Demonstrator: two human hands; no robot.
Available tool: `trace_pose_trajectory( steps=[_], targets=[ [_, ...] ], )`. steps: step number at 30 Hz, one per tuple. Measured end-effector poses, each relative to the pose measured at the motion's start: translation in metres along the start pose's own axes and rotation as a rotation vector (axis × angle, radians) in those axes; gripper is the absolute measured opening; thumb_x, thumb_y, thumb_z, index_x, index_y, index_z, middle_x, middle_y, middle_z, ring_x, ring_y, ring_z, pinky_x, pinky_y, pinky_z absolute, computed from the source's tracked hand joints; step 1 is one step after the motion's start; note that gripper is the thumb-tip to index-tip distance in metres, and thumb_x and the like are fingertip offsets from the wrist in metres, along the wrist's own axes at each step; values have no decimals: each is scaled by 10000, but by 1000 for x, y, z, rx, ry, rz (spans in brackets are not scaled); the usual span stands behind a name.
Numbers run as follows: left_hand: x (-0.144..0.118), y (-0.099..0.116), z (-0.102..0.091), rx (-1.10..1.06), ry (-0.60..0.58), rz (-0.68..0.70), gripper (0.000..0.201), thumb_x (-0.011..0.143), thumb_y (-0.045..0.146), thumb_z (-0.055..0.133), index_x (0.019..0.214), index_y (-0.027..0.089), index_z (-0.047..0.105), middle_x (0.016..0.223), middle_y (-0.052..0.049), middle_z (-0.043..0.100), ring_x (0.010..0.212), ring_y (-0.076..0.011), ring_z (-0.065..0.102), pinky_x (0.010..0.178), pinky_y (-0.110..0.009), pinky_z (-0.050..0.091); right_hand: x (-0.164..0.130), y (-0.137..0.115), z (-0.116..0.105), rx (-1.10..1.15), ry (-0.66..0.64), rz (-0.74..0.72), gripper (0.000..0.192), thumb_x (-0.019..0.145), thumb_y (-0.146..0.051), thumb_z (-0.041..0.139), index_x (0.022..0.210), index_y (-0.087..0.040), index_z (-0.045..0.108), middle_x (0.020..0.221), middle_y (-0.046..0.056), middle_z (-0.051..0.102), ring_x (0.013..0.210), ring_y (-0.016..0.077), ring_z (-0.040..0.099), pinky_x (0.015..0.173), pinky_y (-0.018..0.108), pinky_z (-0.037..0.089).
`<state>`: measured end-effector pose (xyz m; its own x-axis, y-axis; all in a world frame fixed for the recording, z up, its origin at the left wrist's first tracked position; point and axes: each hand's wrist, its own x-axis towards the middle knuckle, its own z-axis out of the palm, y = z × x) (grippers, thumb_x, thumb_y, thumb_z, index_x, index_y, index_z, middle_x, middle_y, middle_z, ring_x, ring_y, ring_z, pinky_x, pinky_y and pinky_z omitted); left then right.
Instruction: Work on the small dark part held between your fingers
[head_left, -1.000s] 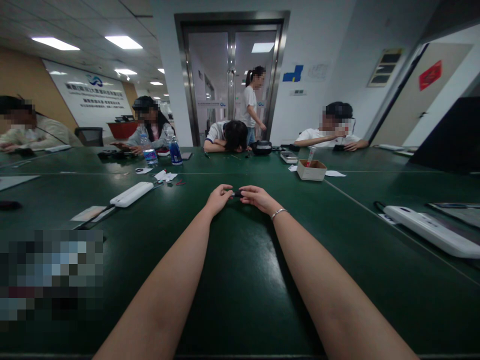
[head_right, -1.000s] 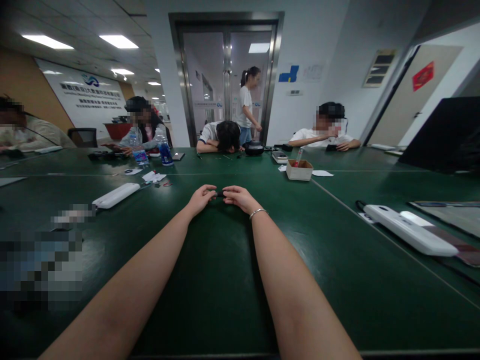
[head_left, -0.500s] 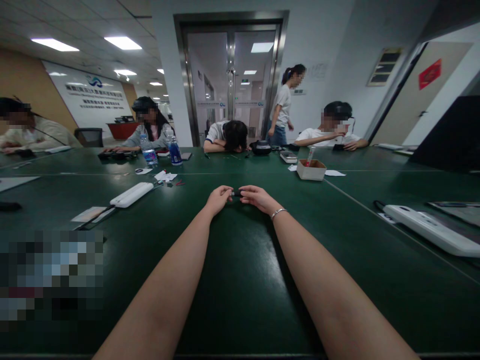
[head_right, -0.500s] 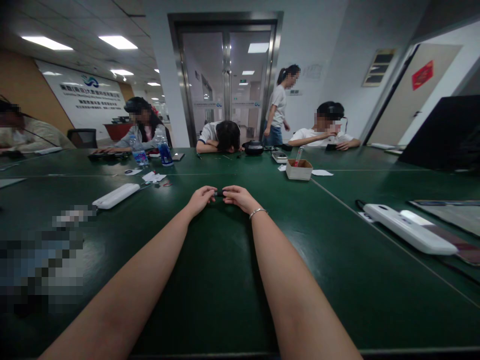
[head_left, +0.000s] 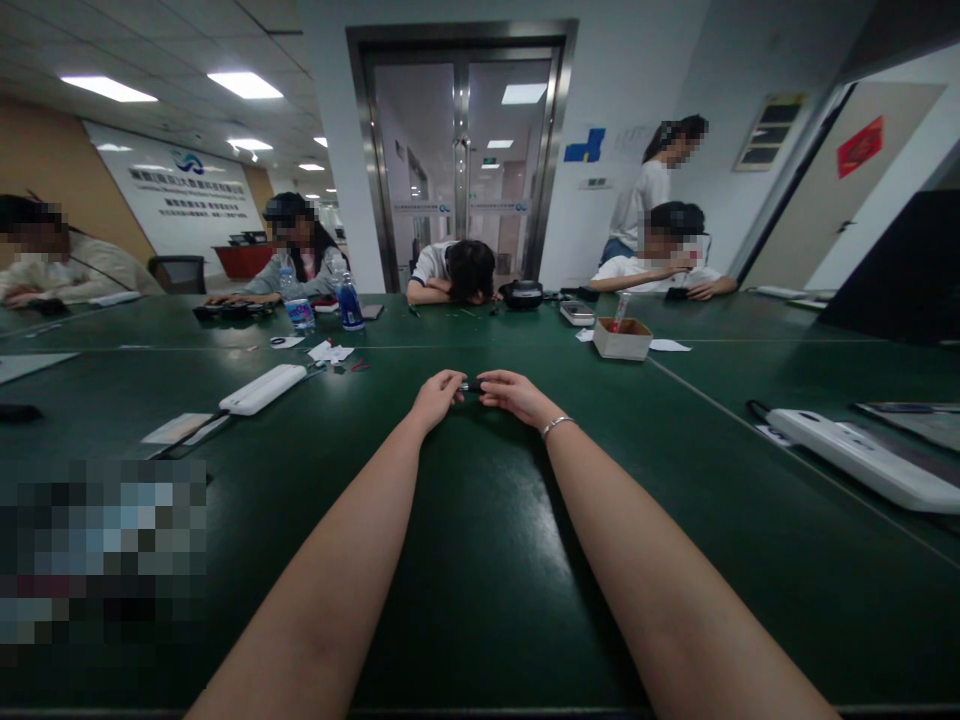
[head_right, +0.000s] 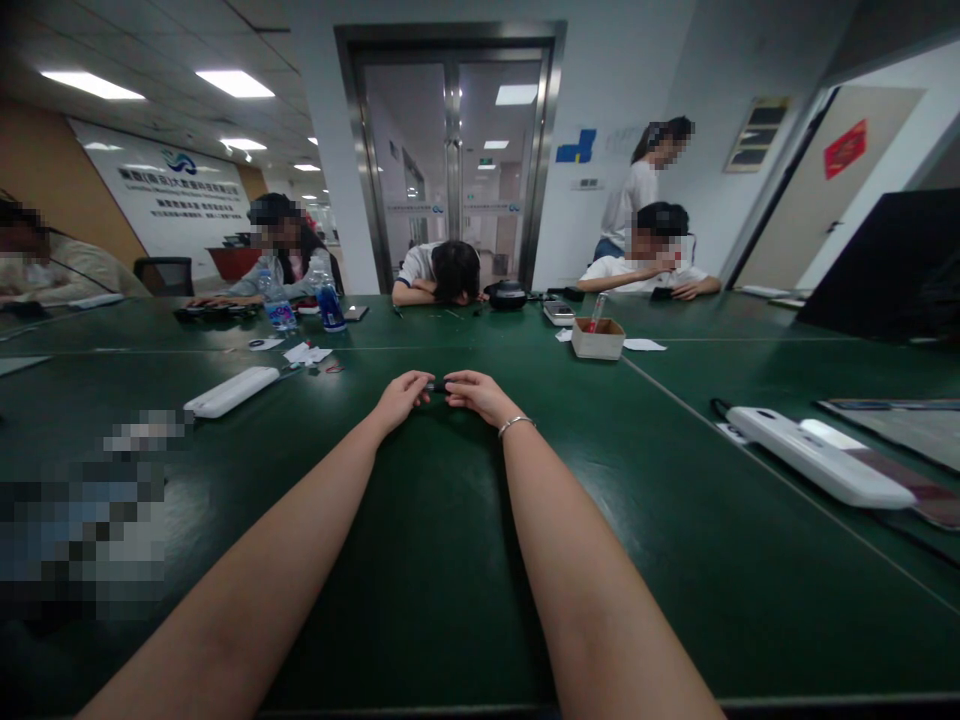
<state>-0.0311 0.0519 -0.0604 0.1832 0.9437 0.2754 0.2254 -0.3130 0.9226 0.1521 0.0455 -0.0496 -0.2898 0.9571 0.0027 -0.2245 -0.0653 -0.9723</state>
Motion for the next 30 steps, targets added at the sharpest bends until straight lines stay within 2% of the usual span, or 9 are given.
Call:
trace_pose_trajectory(
  steps=[3, 9, 14, 16, 30],
  targets=[
    [-1, 1, 0, 13, 22, 0, 259, 805, 324, 538, 987, 158, 618, 721, -28, 616, 645, -126, 554, 596, -234, 413, 1, 1, -1, 2, -6, -5, 190, 799, 13, 590, 936, -113, 628, 752, 41, 655, 610, 101, 652, 595, 168, 565],
    [1, -2, 2, 16, 15, 13, 237, 806, 281, 522, 978, 151, 621, 725, -29, 611, 640, -119, 542, 581, -228, 402, 2, 2, -2, -15, -9, -5, 186, 797, 8, 592, 931, -116, 630, 736, 36, 652, 604, 96, 645, 588, 163, 559],
    [4, -8, 2, 32, -7, 27, 268, 840, 320, 460, 977, 157, 623, 683, -16, 584, 582, -110, 509, 552, -229, 391, 2, 2, -2, -17, -5, -6, 184, 800, 10, 586, 927, -117, 628, 727, 33, 649, 605, 95, 645, 591, 161, 559],
    [4, -9, 2, 36, 0, 34, 248, 815, 294, 494, 980, 160, 622, 701, -17, 589, 618, -116, 527, 566, -228, 396, 2, 2, -2, -16, -6, -7, 187, 799, 9, 588, 932, -116, 626, 729, 34, 650, 606, 95, 645, 592, 160, 559],
    [3, -6, 3, 16, -18, 28, 248, 814, 298, 492, 968, 154, 621, 699, -13, 581, 624, -116, 525, 585, -233, 403, 2, 2, -3, -20, -18, -11, 180, 782, -6, 629, 921, -121, 633, 728, 34, 653, 613, 98, 647, 589, 164, 568]
  ],
)
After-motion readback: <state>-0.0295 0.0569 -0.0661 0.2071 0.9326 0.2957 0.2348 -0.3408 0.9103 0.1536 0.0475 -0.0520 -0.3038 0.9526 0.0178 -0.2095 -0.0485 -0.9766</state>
